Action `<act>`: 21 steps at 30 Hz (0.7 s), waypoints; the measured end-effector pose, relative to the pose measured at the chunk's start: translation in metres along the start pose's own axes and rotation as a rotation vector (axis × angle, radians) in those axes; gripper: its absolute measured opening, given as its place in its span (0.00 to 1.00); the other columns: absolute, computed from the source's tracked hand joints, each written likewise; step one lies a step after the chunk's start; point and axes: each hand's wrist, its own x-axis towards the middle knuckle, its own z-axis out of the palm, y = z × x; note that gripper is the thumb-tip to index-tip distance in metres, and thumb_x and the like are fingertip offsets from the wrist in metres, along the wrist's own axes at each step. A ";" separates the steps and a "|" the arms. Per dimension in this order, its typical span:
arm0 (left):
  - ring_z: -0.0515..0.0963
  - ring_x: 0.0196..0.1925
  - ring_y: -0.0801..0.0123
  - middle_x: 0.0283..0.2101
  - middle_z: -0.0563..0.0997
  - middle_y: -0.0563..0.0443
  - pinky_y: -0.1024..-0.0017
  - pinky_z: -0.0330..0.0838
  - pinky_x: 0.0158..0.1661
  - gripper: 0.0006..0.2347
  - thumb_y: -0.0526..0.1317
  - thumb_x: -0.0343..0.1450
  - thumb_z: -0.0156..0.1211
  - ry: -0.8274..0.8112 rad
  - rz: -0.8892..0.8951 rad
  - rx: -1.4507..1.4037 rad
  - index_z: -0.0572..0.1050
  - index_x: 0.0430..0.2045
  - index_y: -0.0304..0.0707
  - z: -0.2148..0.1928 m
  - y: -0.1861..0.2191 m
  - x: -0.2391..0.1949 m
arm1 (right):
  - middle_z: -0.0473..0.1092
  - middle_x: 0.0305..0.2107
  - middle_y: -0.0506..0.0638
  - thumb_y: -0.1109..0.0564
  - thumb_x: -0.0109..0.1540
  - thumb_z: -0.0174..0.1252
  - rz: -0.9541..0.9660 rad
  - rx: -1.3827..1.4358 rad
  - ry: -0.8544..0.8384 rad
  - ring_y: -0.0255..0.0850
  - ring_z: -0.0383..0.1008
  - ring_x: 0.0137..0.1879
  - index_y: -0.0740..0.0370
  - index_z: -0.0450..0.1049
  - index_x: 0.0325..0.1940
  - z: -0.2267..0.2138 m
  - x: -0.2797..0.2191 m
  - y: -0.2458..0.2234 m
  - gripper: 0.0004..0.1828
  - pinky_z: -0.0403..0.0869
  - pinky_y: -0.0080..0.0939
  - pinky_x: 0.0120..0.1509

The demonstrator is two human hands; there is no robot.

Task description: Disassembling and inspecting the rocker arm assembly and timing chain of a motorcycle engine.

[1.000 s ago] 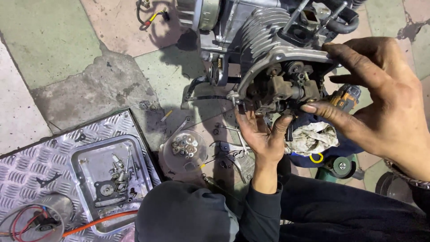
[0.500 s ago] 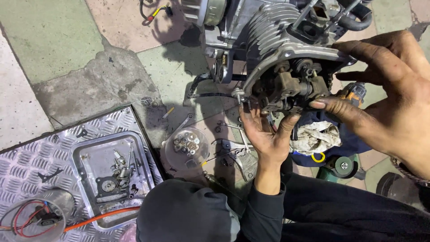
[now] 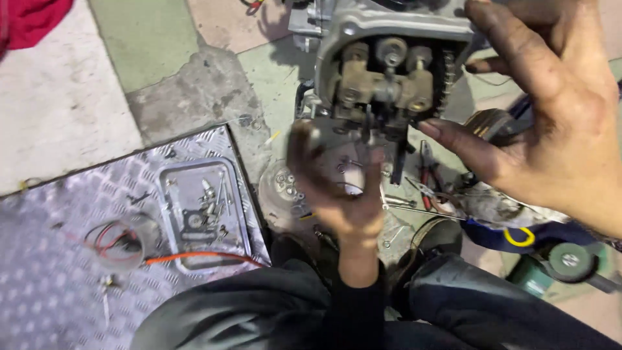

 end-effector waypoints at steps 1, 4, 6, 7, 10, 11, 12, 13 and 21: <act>0.85 0.45 0.58 0.54 0.75 0.40 0.67 0.90 0.47 0.30 0.41 0.69 0.67 0.000 0.012 0.023 0.59 0.63 0.33 -0.005 0.003 0.000 | 0.51 0.66 0.81 0.63 0.68 0.77 -0.005 0.023 0.010 0.72 0.61 0.74 0.86 0.58 0.77 0.000 -0.004 0.008 0.43 0.81 0.64 0.71; 0.77 0.65 0.57 0.61 0.73 0.43 0.62 0.83 0.58 0.26 0.40 0.72 0.63 0.001 0.043 -0.074 0.62 0.65 0.35 -0.015 0.013 0.003 | 0.52 0.70 0.82 0.60 0.73 0.77 -0.144 0.070 0.034 0.78 0.67 0.74 0.79 0.54 0.81 0.000 -0.013 0.034 0.44 0.83 0.66 0.71; 0.74 0.72 0.54 0.66 0.71 0.41 0.65 0.78 0.66 0.24 0.36 0.74 0.63 -0.160 0.077 -0.045 0.63 0.66 0.36 -0.018 0.023 0.009 | 0.60 0.70 0.83 0.58 0.74 0.81 -0.243 0.011 0.056 0.75 0.61 0.76 0.84 0.60 0.79 0.001 -0.015 0.051 0.43 0.68 0.74 0.78; 0.74 0.72 0.54 0.66 0.71 0.41 0.65 0.78 0.66 0.24 0.36 0.74 0.63 -0.158 0.082 -0.025 0.63 0.66 0.36 -0.019 0.017 0.009 | 0.60 0.70 0.83 0.58 0.74 0.81 -0.247 0.031 0.062 0.75 0.61 0.76 0.84 0.60 0.79 0.003 -0.020 0.053 0.43 0.68 0.74 0.78; 0.70 0.78 0.58 0.73 0.67 0.47 0.64 0.84 0.69 0.29 0.38 0.75 0.61 -0.304 0.215 0.061 0.57 0.73 0.46 -0.025 0.008 0.008 | 0.76 0.50 0.67 0.53 0.78 0.81 -0.089 0.048 0.032 0.57 0.77 0.53 0.85 0.73 0.73 0.012 -0.033 0.058 0.35 0.74 0.54 0.55; 0.69 0.81 0.58 0.76 0.65 0.48 0.63 0.85 0.70 0.29 0.40 0.77 0.64 -0.321 0.163 0.055 0.57 0.74 0.47 -0.026 0.011 0.006 | 0.75 0.56 0.71 0.52 0.79 0.79 -0.033 0.061 0.040 0.61 0.76 0.60 0.86 0.72 0.73 0.018 -0.036 0.061 0.35 0.75 0.53 0.60; 0.68 0.84 0.59 0.79 0.62 0.48 0.62 0.87 0.72 0.30 0.42 0.79 0.66 -0.337 0.111 0.050 0.56 0.75 0.47 -0.028 0.013 0.004 | 0.72 0.61 0.76 0.51 0.80 0.77 0.023 0.074 0.049 0.65 0.74 0.66 0.87 0.70 0.73 0.025 -0.038 0.063 0.35 0.75 0.52 0.66; 0.68 0.84 0.59 0.79 0.62 0.48 0.62 0.87 0.72 0.30 0.42 0.79 0.66 -0.334 0.106 0.060 0.56 0.75 0.47 -0.026 0.019 0.003 | 0.72 0.61 0.76 0.51 0.80 0.77 0.021 0.085 0.045 0.65 0.74 0.66 0.87 0.70 0.73 0.034 -0.037 0.060 0.35 0.75 0.52 0.66; 0.70 0.83 0.56 0.77 0.67 0.46 0.63 0.78 0.82 0.35 0.36 0.72 0.78 -0.212 0.047 0.103 0.61 0.72 0.42 -0.013 0.028 -0.001 | 0.20 0.78 0.41 0.17 0.47 0.27 1.352 0.349 -0.857 0.50 0.12 0.82 0.10 0.31 0.79 0.040 0.017 0.024 0.54 0.16 0.61 0.79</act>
